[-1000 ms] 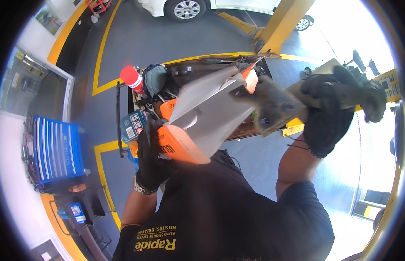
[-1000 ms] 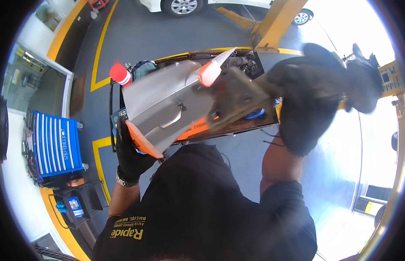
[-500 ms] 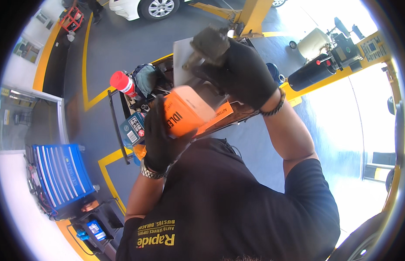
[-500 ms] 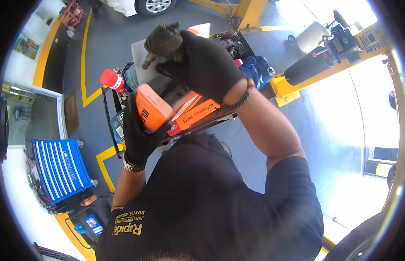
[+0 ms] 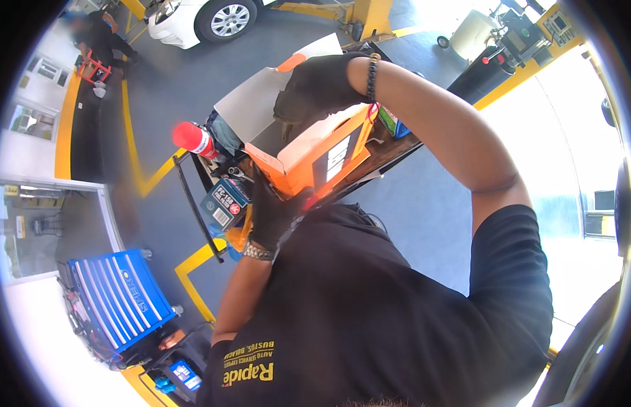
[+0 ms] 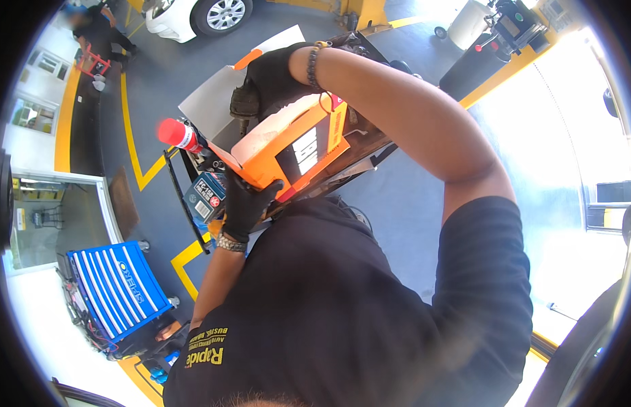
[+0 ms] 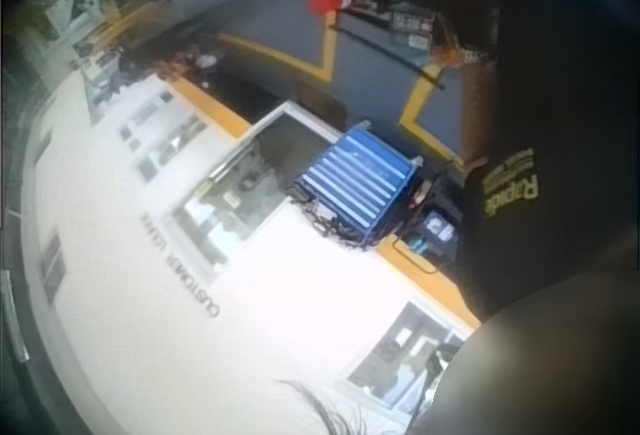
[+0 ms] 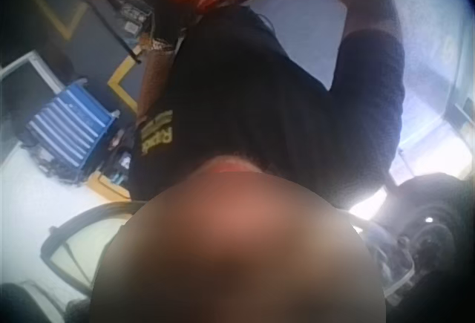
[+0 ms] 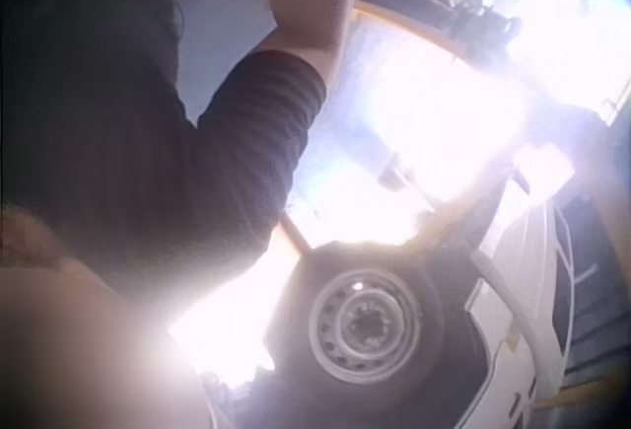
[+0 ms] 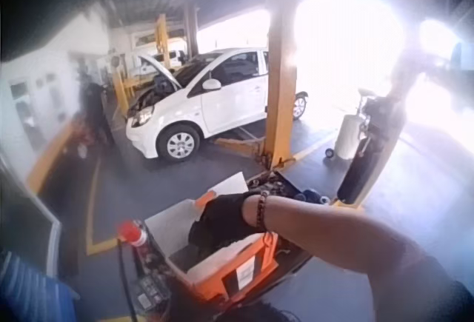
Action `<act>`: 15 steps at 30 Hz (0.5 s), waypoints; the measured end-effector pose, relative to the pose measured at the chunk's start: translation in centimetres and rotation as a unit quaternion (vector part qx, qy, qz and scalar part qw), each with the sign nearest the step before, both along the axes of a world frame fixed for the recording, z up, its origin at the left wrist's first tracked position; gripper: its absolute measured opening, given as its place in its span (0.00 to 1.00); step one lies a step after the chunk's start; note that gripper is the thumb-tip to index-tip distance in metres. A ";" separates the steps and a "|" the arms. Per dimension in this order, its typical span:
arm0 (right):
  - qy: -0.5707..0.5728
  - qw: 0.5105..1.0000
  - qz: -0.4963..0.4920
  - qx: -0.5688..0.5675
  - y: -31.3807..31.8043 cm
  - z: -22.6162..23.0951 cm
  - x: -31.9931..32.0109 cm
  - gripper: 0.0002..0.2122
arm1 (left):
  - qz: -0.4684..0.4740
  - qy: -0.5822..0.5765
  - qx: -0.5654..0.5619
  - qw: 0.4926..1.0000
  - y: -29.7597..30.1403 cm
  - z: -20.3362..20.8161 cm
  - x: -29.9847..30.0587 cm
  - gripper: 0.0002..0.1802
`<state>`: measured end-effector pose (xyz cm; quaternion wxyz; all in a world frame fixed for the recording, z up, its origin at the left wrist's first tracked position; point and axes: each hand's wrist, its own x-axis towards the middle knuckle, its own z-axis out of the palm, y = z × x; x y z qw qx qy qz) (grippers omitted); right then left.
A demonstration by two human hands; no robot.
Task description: The person moves an oil drain cart, retrieves a spray can from a tool cart, and sprays lubricant onto the underside of a vehicle raised on a lift. The person also handles several boxed auto parts and a rag during the sequence.
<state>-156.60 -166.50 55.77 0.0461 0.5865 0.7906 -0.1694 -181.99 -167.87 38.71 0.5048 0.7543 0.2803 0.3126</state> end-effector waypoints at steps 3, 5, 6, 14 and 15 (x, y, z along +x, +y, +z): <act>-0.043 0.995 0.053 -0.067 1.8 -0.6 0.0 0.14 | 0.009 -0.027 -0.044 0.999 -0.4 -1.3 0.1 0.56; -0.019 0.993 0.047 -0.111 2.6 -0.7 0.3 0.20 | 0.032 -0.009 -0.024 0.999 -0.4 -2.0 0.0 0.55; -0.008 0.991 0.034 -0.128 3.0 -0.6 0.5 0.24 | 0.041 -0.003 -0.016 0.999 -0.3 -2.4 0.1 0.55; 0.007 0.981 -0.062 -0.186 4.4 1.6 -0.8 0.32 | 0.066 -0.015 0.050 0.996 -0.1 -6.1 1.1 0.48; 0.004 0.982 -0.053 -0.179 4.5 1.9 -1.2 0.32 | 0.061 -0.016 0.063 0.996 -0.4 -6.5 1.0 0.48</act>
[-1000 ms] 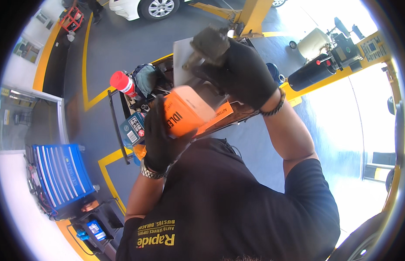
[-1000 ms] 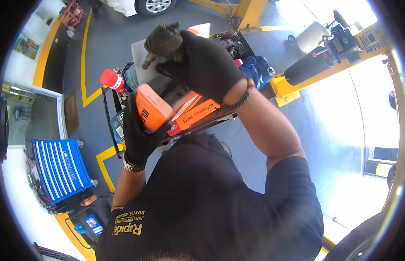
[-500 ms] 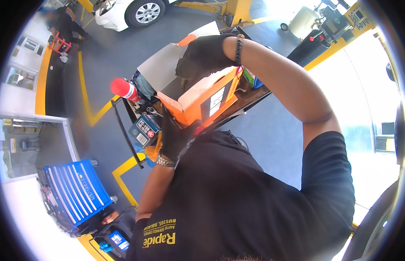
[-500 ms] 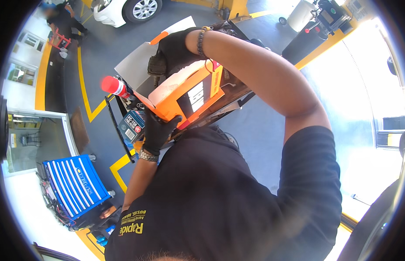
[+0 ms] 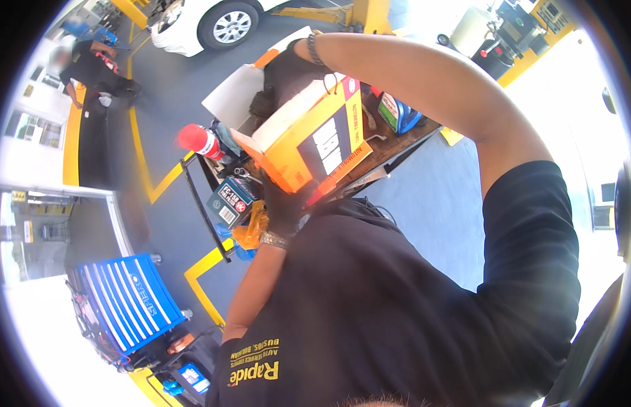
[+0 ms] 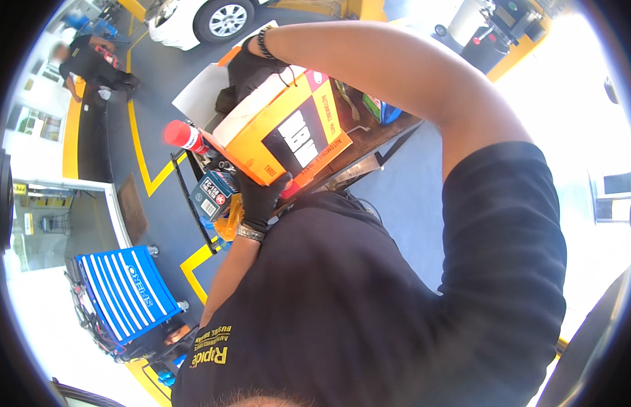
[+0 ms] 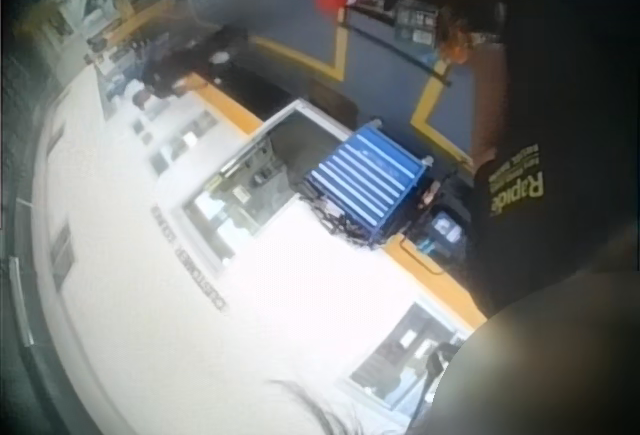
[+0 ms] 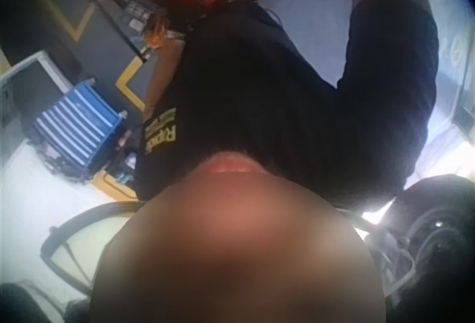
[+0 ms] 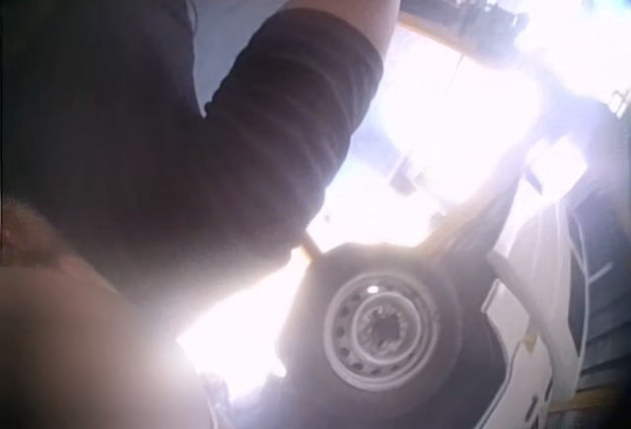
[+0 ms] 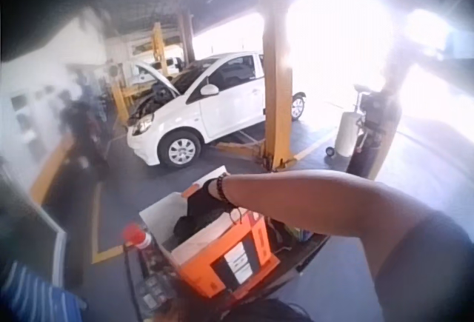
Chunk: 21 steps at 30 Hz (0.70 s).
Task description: The person moves an oil drain cart, retrieves a spray can from a tool cart, and sprays lubricant onto the underside of a vehicle raised on a lift. The person also handles several boxed auto parts and a rag during the sequence.
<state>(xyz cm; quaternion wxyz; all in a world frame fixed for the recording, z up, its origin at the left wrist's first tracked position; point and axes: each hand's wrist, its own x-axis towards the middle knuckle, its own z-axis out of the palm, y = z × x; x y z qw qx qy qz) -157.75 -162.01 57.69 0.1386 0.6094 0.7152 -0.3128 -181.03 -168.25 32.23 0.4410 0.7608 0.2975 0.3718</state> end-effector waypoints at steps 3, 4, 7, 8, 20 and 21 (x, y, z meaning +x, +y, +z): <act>-0.005 0.995 -0.097 -0.016 0.1 0.0 -0.9 0.26 | 0.035 0.021 0.012 0.999 -0.4 -0.6 -0.4 0.49; -0.003 0.996 -0.080 -0.037 0.4 0.0 -0.8 0.26 | 0.056 0.061 0.029 0.996 -0.4 -0.7 -0.4 0.48; 0.030 0.998 -0.047 -0.020 0.0 -0.8 0.3 0.32 | 0.024 0.018 -0.027 0.999 -0.1 -0.4 -0.7 0.47; 0.037 0.999 -0.018 0.014 -0.3 -1.1 1.1 0.32 | 0.025 0.002 -0.029 0.999 0.0 -0.2 -1.0 0.47; 0.764 0.593 -0.253 -0.016 -9.3 -8.3 9.1 0.23 | 0.064 -0.405 -0.368 0.834 3.6 -3.2 0.5 0.26; 0.776 0.566 -0.277 -0.029 -9.4 -9.4 9.6 0.24 | 0.012 -0.425 -0.369 0.826 4.3 -2.9 0.8 0.25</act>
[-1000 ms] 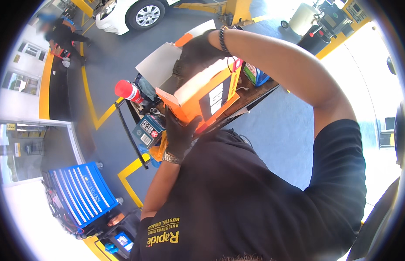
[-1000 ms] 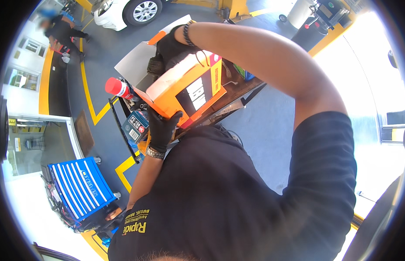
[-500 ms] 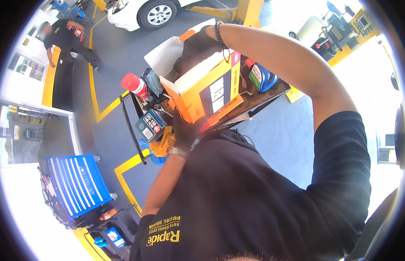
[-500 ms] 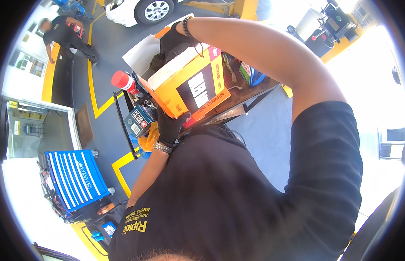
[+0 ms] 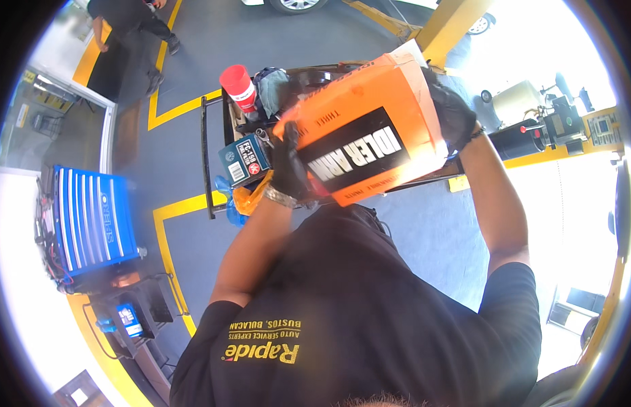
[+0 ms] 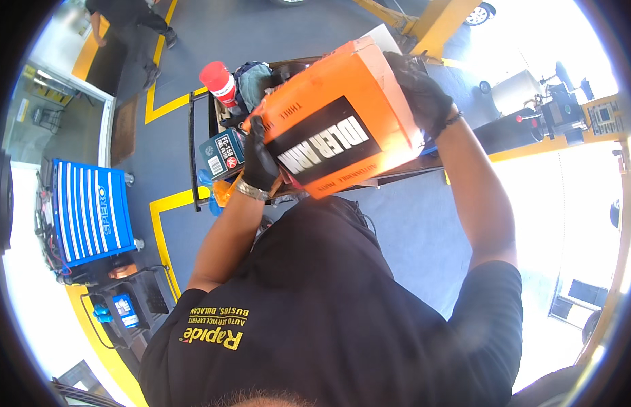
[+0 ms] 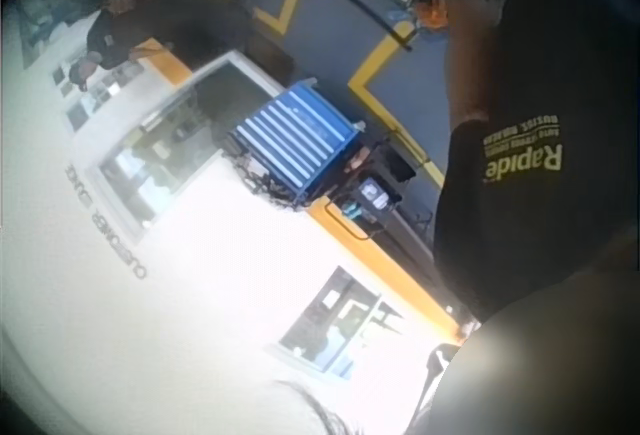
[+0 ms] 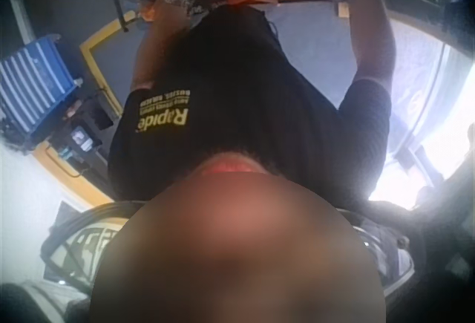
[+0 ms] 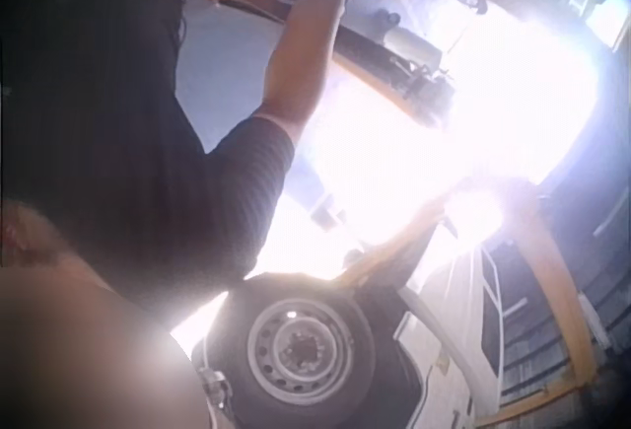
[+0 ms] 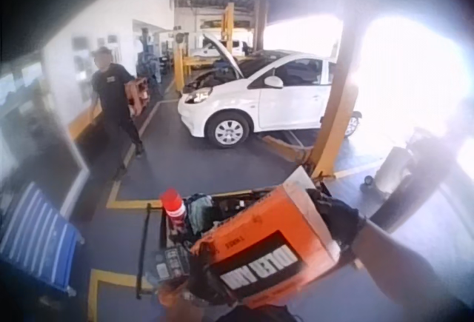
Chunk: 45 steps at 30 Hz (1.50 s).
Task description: The person moves an oil drain cart, retrieves a spray can from a tool cart, and sprays lubricant onto the underside of a vehicle raised on a lift. The person also handles several boxed auto parts and a rag during the sequence.
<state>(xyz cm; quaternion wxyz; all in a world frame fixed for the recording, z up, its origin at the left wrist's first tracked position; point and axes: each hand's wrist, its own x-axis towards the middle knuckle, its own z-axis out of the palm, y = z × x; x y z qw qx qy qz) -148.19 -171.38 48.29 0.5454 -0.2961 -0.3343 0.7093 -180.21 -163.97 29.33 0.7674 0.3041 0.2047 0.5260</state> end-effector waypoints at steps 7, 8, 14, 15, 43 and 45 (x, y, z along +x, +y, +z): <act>-0.034 0.993 -0.075 -0.085 0.9 -2.5 0.4 0.20 | -0.169 0.000 -0.025 0.985 -1.4 1.9 -0.6 0.27; -0.057 0.992 -0.080 -0.084 1.1 -1.7 0.0 0.19 | -0.143 -0.042 -0.084 0.985 -2.0 1.9 -0.2 0.29; -0.237 0.967 -0.042 -0.086 1.8 5.7 -3.3 0.17 | -0.233 -0.232 -0.160 0.931 -2.5 2.0 2.1 0.37; -0.250 0.967 -0.018 -0.044 1.8 6.5 -3.9 0.18 | -0.208 -0.218 -0.194 0.934 -2.4 2.3 2.4 0.41; -0.794 0.574 0.081 0.183 0.1 16.4 -2.6 0.22 | -0.307 -0.196 -0.101 0.926 -6.2 8.9 6.0 0.41; -0.774 0.591 0.059 0.219 0.5 17.3 -3.9 0.21 | -0.307 -0.186 -0.102 0.928 -5.8 8.8 6.5 0.41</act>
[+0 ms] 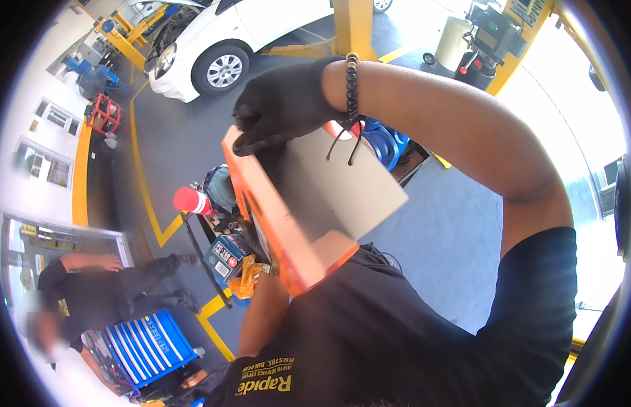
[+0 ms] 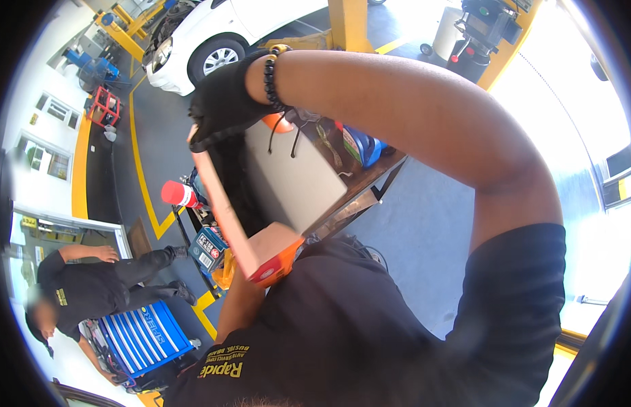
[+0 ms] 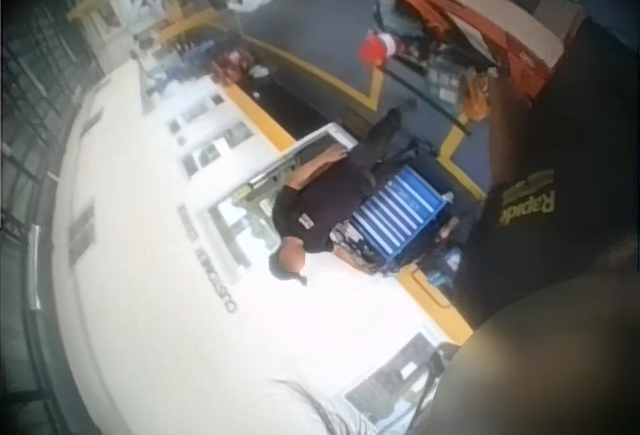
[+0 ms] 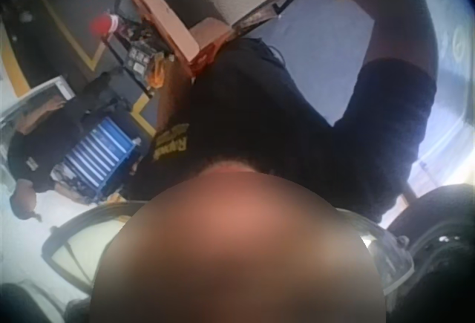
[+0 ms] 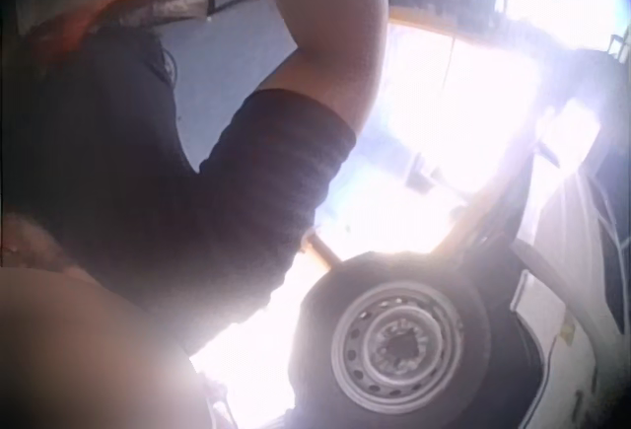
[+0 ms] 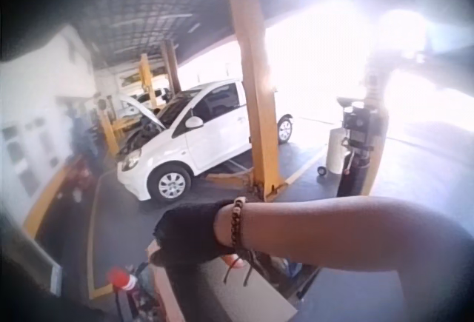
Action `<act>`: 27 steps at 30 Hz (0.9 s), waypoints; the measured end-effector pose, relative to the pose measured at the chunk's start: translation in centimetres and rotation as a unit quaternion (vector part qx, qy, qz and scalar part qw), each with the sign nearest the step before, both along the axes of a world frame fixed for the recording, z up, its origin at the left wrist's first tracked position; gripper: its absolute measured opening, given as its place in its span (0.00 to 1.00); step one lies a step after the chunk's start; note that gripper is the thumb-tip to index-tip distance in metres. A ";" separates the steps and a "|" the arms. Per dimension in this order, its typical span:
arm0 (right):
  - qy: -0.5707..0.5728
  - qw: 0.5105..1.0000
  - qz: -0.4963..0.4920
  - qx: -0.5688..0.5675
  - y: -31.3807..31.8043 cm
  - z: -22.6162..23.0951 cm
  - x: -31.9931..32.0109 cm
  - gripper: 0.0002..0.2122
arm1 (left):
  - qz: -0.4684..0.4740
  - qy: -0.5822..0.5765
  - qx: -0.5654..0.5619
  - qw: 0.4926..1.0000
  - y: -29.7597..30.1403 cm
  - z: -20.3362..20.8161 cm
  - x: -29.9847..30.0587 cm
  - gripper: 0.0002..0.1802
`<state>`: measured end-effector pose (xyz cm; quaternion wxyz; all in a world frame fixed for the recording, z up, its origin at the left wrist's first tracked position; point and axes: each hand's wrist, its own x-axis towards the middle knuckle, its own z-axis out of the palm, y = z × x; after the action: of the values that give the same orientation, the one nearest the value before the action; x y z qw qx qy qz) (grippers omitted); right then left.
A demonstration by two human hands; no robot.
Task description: The person moves an oil drain cart, retrieves a spray can from a tool cart, and sprays lubricant onto the underside of a vehicle raised on a lift. The person also handles several boxed auto parts and a rag during the sequence.
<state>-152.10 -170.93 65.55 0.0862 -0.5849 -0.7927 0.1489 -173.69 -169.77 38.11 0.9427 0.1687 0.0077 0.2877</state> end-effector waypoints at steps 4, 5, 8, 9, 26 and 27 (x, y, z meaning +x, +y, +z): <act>0.024 0.996 0.013 0.090 0.2 0.8 -2.6 0.15 | 0.008 0.023 0.003 1.000 1.4 -0.9 0.5 0.41; 0.023 0.992 0.023 0.124 0.1 1.0 -2.9 0.14 | 0.009 0.025 0.005 1.000 1.7 -1.2 0.5 0.41; -0.087 0.973 0.207 0.064 -0.6 1.1 -4.4 0.11 | 0.020 0.037 0.007 0.999 2.1 -1.8 -0.2 0.41; -0.090 0.964 0.250 0.032 -1.1 1.1 -5.0 0.11 | 0.025 0.043 0.010 0.999 2.2 -1.9 -0.6 0.41; 0.076 0.969 0.165 0.166 -2.4 -1.8 -4.5 0.13 | 0.015 0.048 0.001 0.999 0.2 -2.5 -4.8 0.40; 0.050 0.951 0.192 0.238 -2.3 -2.0 -4.3 0.14 | 0.014 0.050 0.002 0.999 0.2 -2.6 -4.6 0.40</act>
<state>-156.38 -173.27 63.53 0.2325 -0.3762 -0.8969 -0.0010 -178.29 -169.53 35.46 0.9368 0.1845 0.0564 0.2919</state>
